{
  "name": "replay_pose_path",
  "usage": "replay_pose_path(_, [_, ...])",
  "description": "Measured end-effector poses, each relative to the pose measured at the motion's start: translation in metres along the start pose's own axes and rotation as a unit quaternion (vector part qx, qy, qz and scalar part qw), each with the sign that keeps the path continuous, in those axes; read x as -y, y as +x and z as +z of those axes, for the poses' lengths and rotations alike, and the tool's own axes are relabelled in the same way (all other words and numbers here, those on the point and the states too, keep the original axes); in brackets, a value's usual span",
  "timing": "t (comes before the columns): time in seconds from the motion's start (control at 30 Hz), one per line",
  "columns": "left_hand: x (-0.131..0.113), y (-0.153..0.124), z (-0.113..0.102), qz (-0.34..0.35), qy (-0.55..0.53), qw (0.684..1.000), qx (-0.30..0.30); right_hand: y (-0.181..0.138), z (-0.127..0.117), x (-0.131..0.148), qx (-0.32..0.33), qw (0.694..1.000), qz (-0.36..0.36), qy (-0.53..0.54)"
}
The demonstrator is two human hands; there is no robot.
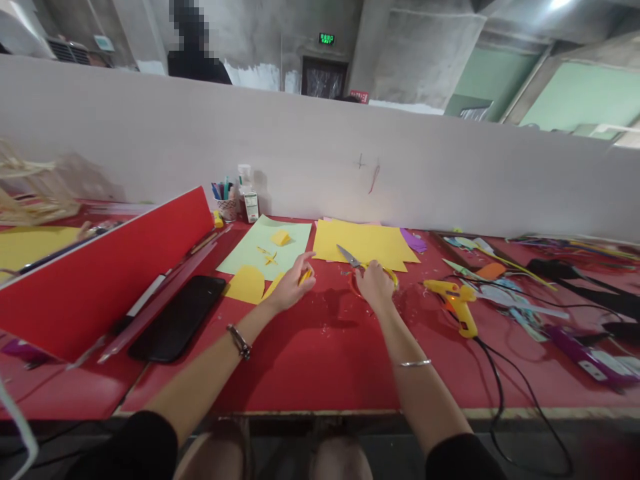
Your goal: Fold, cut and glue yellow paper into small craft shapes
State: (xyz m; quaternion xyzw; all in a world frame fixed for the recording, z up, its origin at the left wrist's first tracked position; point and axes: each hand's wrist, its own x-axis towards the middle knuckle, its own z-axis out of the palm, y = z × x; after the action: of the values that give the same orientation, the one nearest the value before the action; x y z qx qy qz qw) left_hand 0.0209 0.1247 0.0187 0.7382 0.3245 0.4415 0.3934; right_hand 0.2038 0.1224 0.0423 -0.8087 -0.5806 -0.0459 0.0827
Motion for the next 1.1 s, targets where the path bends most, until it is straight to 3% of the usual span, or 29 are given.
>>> replay_pose_path(0.17, [-0.002,-0.008,0.011,0.005,0.145,0.989,-0.001,-0.001,-0.003,-0.001,0.002,0.999,-0.031,-0.021])
replay_pose_path(0.33, [0.0,-0.007,0.014,0.005,0.171,0.985,-0.032,-0.01,-0.005,0.008,-0.05,0.988,-0.143,0.017])
replay_pose_path(0.47, [-0.003,-0.008,0.012,-0.019,0.19,0.981,-0.032,-0.022,-0.002,0.022,-0.036,0.946,-0.291,0.135])
replay_pose_path(0.63, [-0.007,-0.01,0.008,-0.027,0.197,0.98,-0.033,-0.028,0.003,0.028,-0.05,0.9,-0.404,0.158])
replay_pose_path(0.9, [0.0,-0.008,0.009,-0.016,0.19,0.982,-0.02,-0.034,0.002,0.028,-0.068,0.851,-0.491,0.175])
replay_pose_path(1.1, [0.001,-0.009,0.01,-0.027,0.207,0.978,-0.028,-0.034,0.004,0.028,-0.056,0.841,-0.496,0.21])
